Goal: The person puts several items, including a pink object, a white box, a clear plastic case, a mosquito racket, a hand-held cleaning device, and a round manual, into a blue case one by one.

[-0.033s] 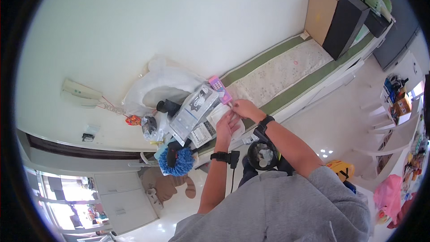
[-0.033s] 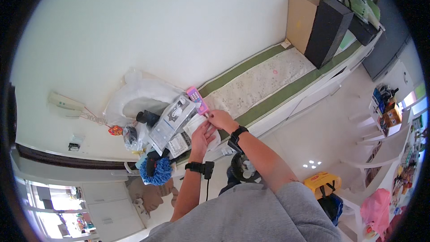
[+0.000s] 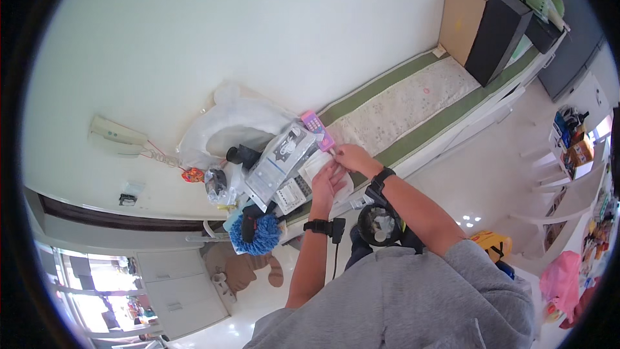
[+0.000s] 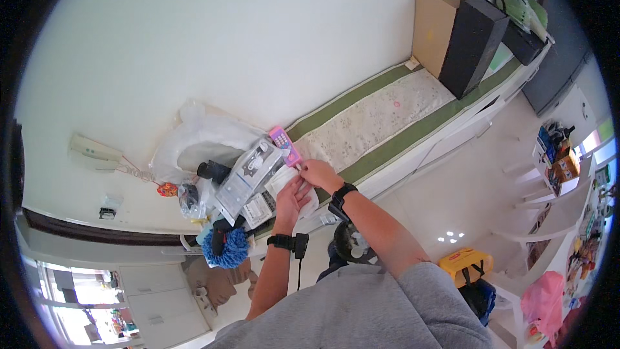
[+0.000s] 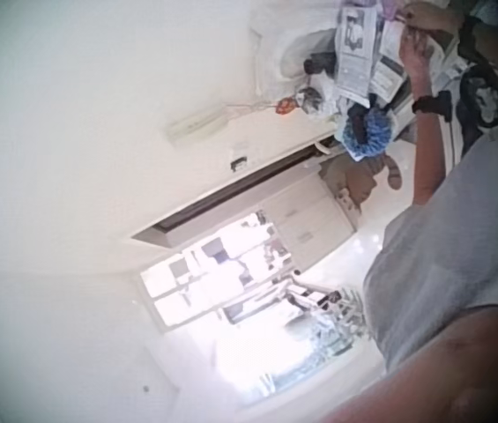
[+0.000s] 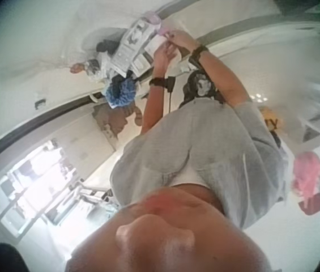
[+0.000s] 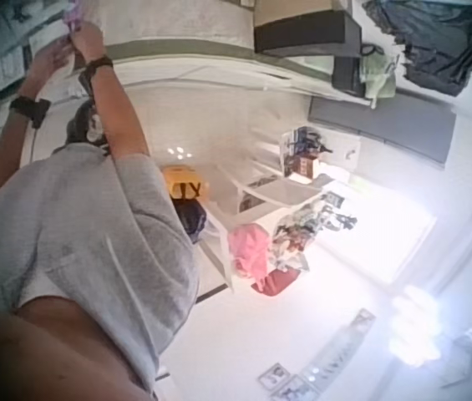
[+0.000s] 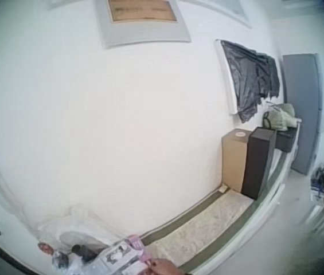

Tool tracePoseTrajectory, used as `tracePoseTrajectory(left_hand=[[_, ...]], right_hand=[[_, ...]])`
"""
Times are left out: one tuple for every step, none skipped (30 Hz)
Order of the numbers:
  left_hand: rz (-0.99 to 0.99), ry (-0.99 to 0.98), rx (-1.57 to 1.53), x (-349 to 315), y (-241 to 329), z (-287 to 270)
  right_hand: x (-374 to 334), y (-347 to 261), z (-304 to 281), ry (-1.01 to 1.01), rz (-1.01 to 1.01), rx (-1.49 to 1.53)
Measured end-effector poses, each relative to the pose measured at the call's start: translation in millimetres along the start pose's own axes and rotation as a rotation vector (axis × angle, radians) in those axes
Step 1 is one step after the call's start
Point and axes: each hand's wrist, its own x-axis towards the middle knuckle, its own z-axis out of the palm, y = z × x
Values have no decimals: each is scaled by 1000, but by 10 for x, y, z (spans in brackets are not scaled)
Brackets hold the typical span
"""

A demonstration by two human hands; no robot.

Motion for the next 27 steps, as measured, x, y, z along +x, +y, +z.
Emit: tracePoseTrajectory(left_hand=[[-13,-21,-15,-105,31,-131],[108,-47,-65,418,19,432],[74,-56,-75,364,-21,379],[40,-64,-86,323,-47,326],[37,-66,-82,285,-32,273],[31,-77,-79,249,-17,222],[25,-88,-78,211,-10,174],[32,-92,-84,208,-2,177],[40,-85,-66,199,-5,180],[48,-77,-50,194,-5,174],[49,-86,-55,193,12,186],[34,-99,-71,191,24,195],[18,-111,-86,194,32,203],[17,-110,-97,181,33,208],[13,-87,-84,198,53,212],[9,-64,-70,198,58,218],[26,-78,-45,171,75,277],[30,-77,-50,182,83,262],[8,-69,-51,185,88,252],[-20,-72,-43,198,85,254],[-22,-80,-38,219,79,252],[-44,-100,-78,243,76,253],[-71,-115,-117,223,91,258],[-78,-118,-108,219,112,271],[-77,-132,-122,234,142,291],[-76,-141,-139,232,159,310],[-82,-137,-133,235,158,321]], right_hand=[[-45,-58,154,59,-66,-105],[283,97,-554,80,-162,-196],[218,125,-468,88,-108,-184],[162,147,-389,95,-53,-172],[130,109,-344,98,-50,-169],[92,78,-310,103,-19,-110],[49,50,-274,108,13,-53],[12,8,-286,110,8,-61],[-53,-26,-281,157,2,-62],[-117,-56,-275,204,-3,-62],[-181,-52,-274,210,-1,-71],[-246,-43,-270,236,-27,-75],[-283,-34,-282,260,-53,-80],[-335,-27,-293,255,-50,-89],[-385,-19,-303,215,-50,-41],[-440,-10,-307,176,-49,8],[-546,-50,-358,178,-43,0],[-650,-149,-388,126,-44,42],[-723,-198,-390,74,-45,85],[-781,-167,-371,83,-43,86],[-848,-133,-356,86,-110,116],[-893,-99,-356,90,-177,146],[-946,-108,-354,98,-173,153],[-1004,-113,-357,95,-209,108],[-1059,-116,-366,91,-244,63],[-1115,-132,-384,93,-240,72],[-1163,-150,-416,76,-255,77]])
